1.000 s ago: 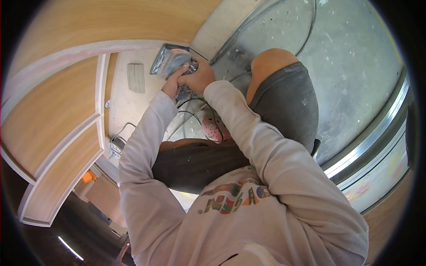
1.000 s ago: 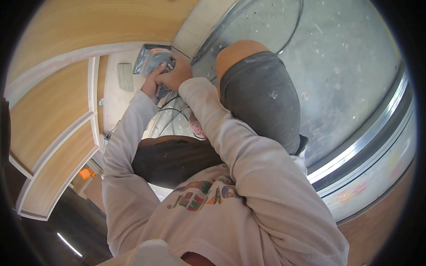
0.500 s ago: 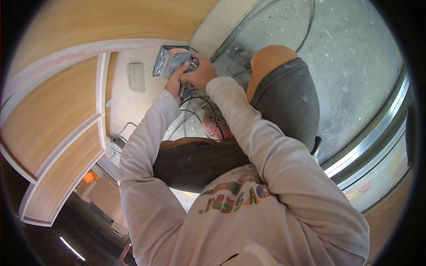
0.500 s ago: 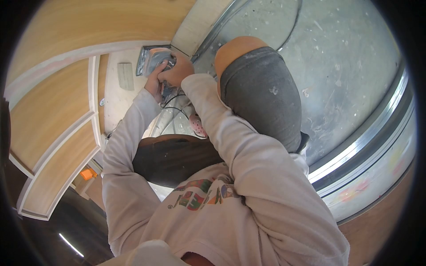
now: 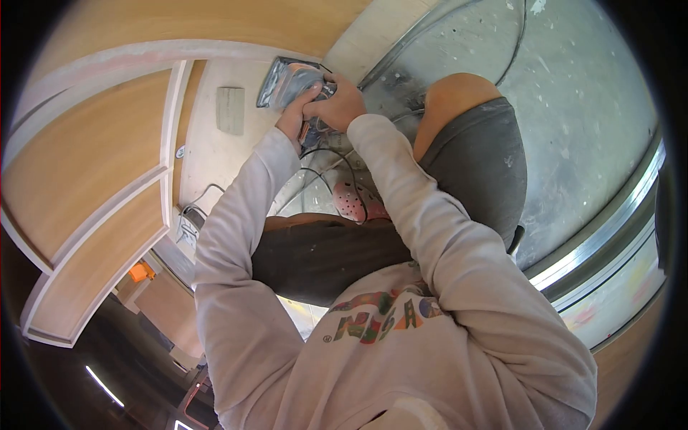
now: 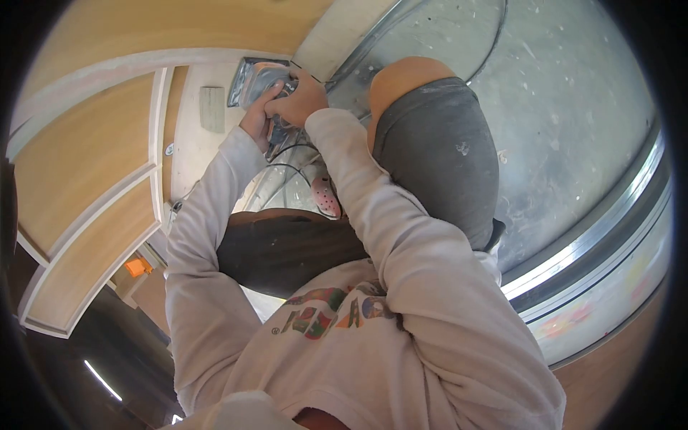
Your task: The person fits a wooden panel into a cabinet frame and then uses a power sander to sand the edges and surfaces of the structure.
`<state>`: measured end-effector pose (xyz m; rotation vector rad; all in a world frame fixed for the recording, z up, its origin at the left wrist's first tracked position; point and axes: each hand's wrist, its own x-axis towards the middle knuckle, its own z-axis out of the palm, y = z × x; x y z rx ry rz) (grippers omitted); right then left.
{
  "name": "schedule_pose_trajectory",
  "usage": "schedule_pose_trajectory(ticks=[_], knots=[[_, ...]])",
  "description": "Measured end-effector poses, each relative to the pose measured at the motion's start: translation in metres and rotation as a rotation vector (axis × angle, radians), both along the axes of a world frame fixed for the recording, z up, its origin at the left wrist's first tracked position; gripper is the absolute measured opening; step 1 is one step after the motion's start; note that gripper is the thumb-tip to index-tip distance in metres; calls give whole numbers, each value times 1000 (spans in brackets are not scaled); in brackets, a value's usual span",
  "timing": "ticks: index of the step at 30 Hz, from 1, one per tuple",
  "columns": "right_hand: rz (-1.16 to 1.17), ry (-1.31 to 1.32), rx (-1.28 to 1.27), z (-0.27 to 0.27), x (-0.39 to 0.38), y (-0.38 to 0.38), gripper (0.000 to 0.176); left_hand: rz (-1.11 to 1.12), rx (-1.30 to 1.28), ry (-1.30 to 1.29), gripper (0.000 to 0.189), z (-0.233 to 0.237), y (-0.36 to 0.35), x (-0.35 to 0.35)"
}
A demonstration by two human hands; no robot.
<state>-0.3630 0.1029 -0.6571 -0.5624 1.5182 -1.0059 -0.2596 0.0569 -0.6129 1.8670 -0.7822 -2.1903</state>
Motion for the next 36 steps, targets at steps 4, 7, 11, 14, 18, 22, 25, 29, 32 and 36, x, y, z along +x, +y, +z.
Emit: schedule_pose_trajectory(ticks=[4, 7, 11, 14, 18, 22, 25, 29, 32, 36], knots=[[6, 15, 15, 5, -3, 1, 86, -41, 46, -27, 36, 2, -4, 0], [4, -41, 18, 7, -3, 0, 87, -18, -41, -5, 35, 3, -2, 0], [-7, 23, -46, 22, -8, 5, 86, -60, -28, 3, 35, 10, 2, 1], [-37, -7, -48, 20, -4, 7, 85, -4, -32, -16, 31, 14, 3, -1], [-15, -19, -3, 17, -5, 3, 86, -24, -48, 14, 34, 6, 0, 1], [-2, -2, 26, -1, 4, -2, 84, -40, -23, -45, 37, -1, -5, 1], [-30, -50, 61, -3, 10, -2, 85, -76, 51, -41, 37, -2, -8, 7], [-15, 23, -23, 4, 10, 3, 86, -89, 49, -6, 37, 2, -5, 13], [57, 66, -89, 7, 24, 3, 86, 27, 8, -11, 32, 15, 7, 24], [76, 100, -171, 16, 39, 11, 87, 122, -56, -16, 33, 14, 15, 46]])
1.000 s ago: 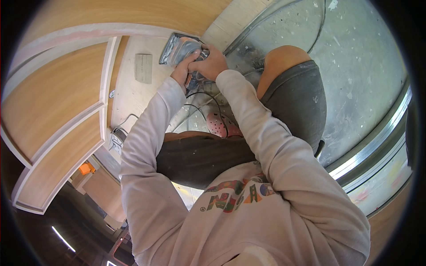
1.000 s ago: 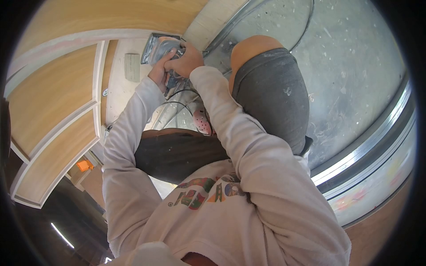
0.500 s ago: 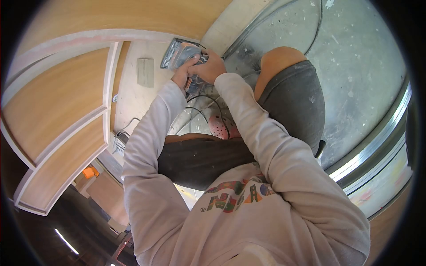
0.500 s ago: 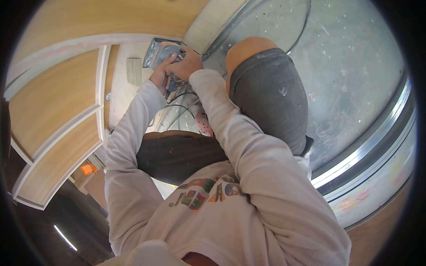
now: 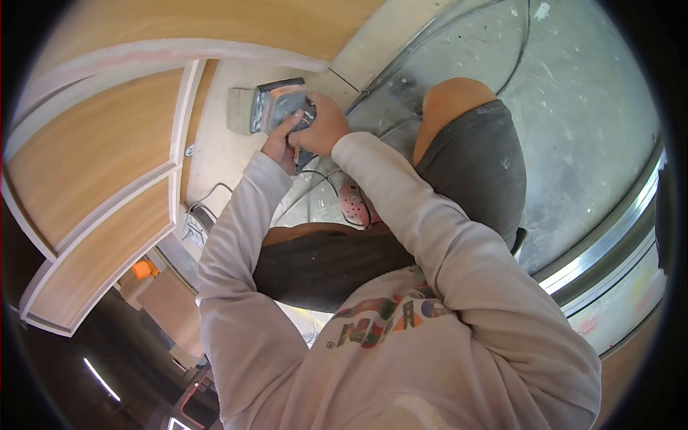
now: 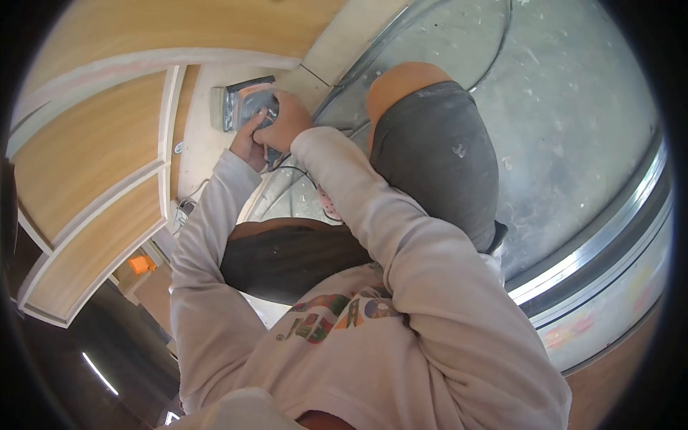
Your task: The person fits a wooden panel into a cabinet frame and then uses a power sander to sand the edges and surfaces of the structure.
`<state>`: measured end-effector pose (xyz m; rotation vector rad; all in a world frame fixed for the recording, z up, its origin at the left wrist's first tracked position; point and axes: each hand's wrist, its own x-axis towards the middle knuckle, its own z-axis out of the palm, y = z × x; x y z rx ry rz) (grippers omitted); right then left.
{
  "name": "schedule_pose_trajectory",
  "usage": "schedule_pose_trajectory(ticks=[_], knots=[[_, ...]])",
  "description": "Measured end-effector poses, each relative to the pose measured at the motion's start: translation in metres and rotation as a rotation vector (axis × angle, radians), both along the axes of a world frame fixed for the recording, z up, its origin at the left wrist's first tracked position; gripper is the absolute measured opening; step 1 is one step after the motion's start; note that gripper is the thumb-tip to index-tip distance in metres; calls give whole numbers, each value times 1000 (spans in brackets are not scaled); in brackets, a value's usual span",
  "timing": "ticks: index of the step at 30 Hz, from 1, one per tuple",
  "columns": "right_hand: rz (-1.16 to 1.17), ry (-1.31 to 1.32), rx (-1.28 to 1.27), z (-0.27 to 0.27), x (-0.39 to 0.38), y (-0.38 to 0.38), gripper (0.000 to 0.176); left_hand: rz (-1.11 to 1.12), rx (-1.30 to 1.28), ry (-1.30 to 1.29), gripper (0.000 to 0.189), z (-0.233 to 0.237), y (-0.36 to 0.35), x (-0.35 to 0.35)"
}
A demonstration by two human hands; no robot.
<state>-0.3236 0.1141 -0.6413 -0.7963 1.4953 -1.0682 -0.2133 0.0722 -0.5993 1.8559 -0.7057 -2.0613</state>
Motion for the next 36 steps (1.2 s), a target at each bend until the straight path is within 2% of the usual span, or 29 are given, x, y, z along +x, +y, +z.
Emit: schedule_pose_trajectory(ticks=[2, 4, 7, 13, 15, 17, 19, 23, 29, 34, 36], knots=[[-2, 6, 16, 1, 0, 5, 87, 16, 1, -11, 33, -6, 4, 8], [-9, 19, 27, -4, -4, 7, 87, 8, 84, 121, 35, -2, 8, -8], [-38, 82, 61, -13, -13, 5, 86, 3, 173, 111, 35, -16, 2, -17], [-68, -17, 138, -6, -32, -5, 86, -62, 114, 10, 36, -12, -10, -37], [-102, -131, 103, -6, -34, -7, 84, -80, 88, -5, 36, -10, -12, -41], [-131, -84, 111, -11, -32, -10, 83, -90, 61, -20, 35, -10, -15, -41], [-151, -31, 121, -13, -32, -11, 81, -192, 107, 1, 41, -17, -19, -38], [-150, -83, 176, -16, -31, -11, 81, -182, 107, 10, 42, -25, -19, -35], [-144, -76, 170, -8, -34, -12, 80, -163, 51, -42, 39, -12, -19, -41], [-132, -93, 214, -14, -36, -14, 83, -271, 75, -96, 37, -11, -27, -45], [-123, -164, 234, -15, -38, -14, 82, -242, 99, -35, 36, -19, -27, -42]])
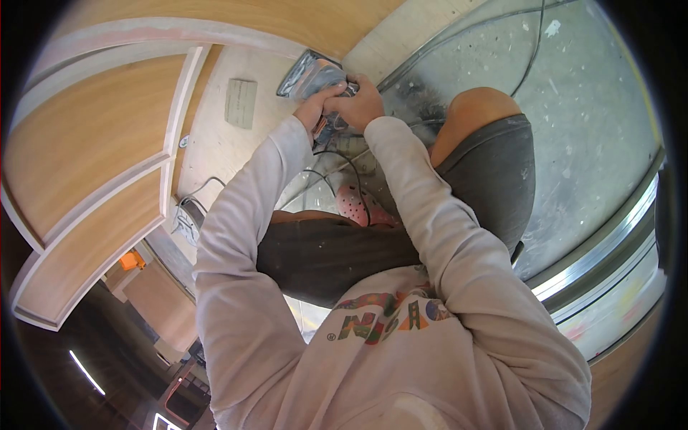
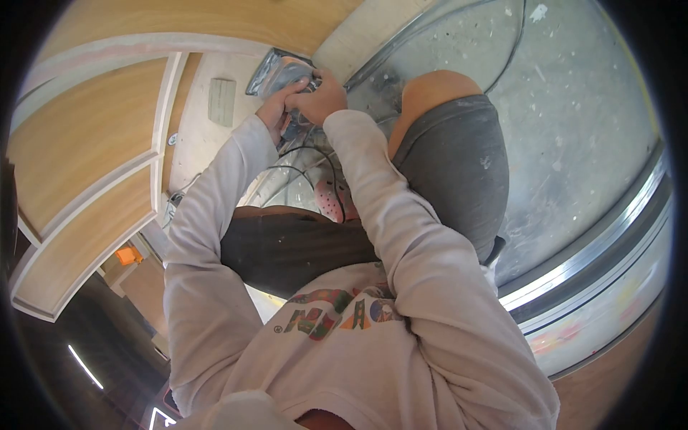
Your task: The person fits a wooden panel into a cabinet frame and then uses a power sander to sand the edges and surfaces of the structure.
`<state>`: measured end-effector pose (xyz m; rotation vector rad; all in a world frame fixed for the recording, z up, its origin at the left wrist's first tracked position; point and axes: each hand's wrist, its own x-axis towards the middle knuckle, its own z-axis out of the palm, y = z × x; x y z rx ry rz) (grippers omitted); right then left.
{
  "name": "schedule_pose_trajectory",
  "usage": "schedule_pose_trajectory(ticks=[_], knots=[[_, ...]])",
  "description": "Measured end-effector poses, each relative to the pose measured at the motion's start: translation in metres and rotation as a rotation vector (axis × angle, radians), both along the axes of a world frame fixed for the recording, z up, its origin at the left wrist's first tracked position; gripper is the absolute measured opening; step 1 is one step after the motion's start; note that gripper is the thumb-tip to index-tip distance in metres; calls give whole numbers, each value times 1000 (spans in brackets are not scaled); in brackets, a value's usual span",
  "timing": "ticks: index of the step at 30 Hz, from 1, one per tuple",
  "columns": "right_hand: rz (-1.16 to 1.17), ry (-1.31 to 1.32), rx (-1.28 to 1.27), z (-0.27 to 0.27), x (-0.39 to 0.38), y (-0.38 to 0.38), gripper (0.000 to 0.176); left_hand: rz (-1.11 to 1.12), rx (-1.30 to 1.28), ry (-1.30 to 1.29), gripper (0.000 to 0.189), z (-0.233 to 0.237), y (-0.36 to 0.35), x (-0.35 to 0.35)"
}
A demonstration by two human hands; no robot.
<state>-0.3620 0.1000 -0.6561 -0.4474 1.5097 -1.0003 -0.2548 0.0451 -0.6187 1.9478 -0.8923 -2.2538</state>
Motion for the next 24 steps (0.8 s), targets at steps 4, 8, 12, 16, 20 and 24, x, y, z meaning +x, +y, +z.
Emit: schedule_pose_trajectory(ticks=[4, 8, 12, 16, 20, 24], knots=[[-14, 111, -44, 7, 4, 0, 83, 67, -31, 42, 36, -2, 3, 7], [5, 113, -95, 11, 8, 3, 83, 65, -21, 16, 37, 12, 7, 7], [18, 101, -79, 14, 5, 0, 83, 71, -35, 44, 37, 9, 3, 7], [10, 100, -69, 5, 4, -2, 83, 56, 4, 55, 36, 0, -3, 5], [4, 106, -87, 17, 1, -1, 82, 73, -56, 35, 37, 5, 0, 5], [-8, 279, -200, 24, 8, -2, 78, 87, -109, 62, 39, 27, 6, 4]])
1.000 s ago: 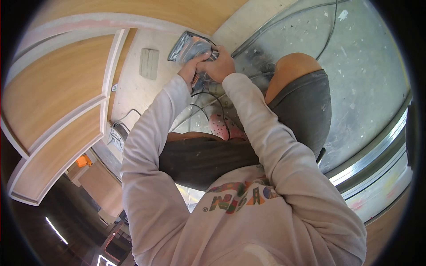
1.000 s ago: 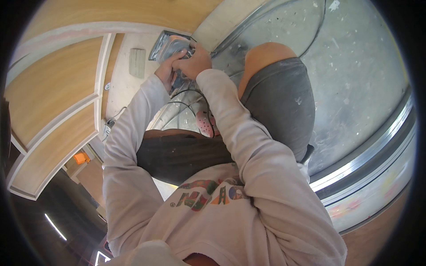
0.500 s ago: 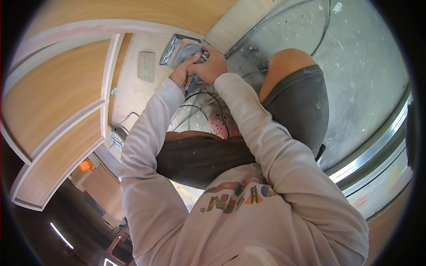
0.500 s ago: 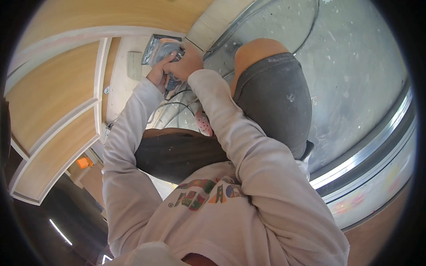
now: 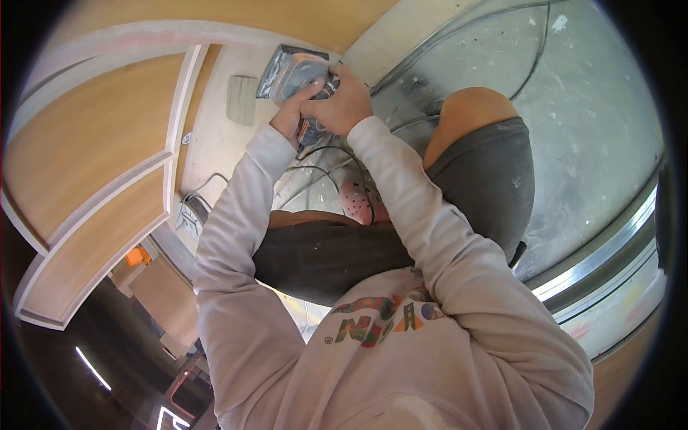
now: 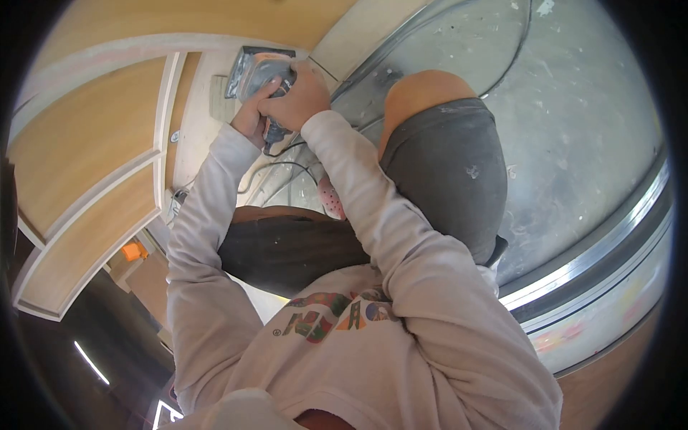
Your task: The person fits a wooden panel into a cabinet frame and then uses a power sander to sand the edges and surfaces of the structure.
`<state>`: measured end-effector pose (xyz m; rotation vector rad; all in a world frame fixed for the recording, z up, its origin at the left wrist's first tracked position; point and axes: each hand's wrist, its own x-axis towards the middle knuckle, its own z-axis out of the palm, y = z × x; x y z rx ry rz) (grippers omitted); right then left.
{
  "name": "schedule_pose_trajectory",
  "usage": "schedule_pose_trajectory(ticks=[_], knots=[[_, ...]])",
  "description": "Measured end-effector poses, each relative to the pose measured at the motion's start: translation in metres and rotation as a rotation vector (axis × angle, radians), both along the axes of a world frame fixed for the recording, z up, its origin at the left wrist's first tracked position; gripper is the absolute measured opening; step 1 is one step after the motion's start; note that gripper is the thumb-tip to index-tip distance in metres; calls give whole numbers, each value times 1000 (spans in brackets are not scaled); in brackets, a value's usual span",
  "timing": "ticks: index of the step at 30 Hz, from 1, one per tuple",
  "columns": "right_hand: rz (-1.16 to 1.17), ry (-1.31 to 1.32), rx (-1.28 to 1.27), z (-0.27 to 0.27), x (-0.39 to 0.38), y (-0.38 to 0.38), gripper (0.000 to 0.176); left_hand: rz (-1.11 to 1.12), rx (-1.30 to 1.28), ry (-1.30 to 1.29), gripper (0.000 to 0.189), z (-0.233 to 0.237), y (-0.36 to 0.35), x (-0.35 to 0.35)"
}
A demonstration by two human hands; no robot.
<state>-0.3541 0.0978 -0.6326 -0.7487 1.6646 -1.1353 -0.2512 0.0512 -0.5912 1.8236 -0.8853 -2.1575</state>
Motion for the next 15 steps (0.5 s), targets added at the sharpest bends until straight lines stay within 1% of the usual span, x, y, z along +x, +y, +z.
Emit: schedule_pose_trajectory(ticks=[2, 4, 6, 8, 10, 11, 13, 15], knots=[[11, 5, 3, 4, 6, -3, 77, 28, 40, -3, 39, 10, -2, 4], [16, 20, 0, 11, 3, -3, 76, 77, 49, 33, 33, 11, -3, 4], [57, -195, 28, 18, -9, -1, 83, 65, 48, 36, 32, 5, -4, 0], [36, -159, 43, 9, -3, -2, 83, 49, 47, 42, 32, 2, -6, 0], [8, -131, 58, 6, 0, -3, 83, -26, 19, 14, 39, 3, -6, -2], [-13, -125, 46, 4, 1, -3, 80, -27, 14, 16, 39, 3, -6, -1], [-37, -119, 34, 10, 2, -4, 77, 24, -56, 47, 32, 4, -6, 3], [-1, -87, 5, 15, 3, -4, 83, 13, -67, 35, 32, 9, -7, 10]])
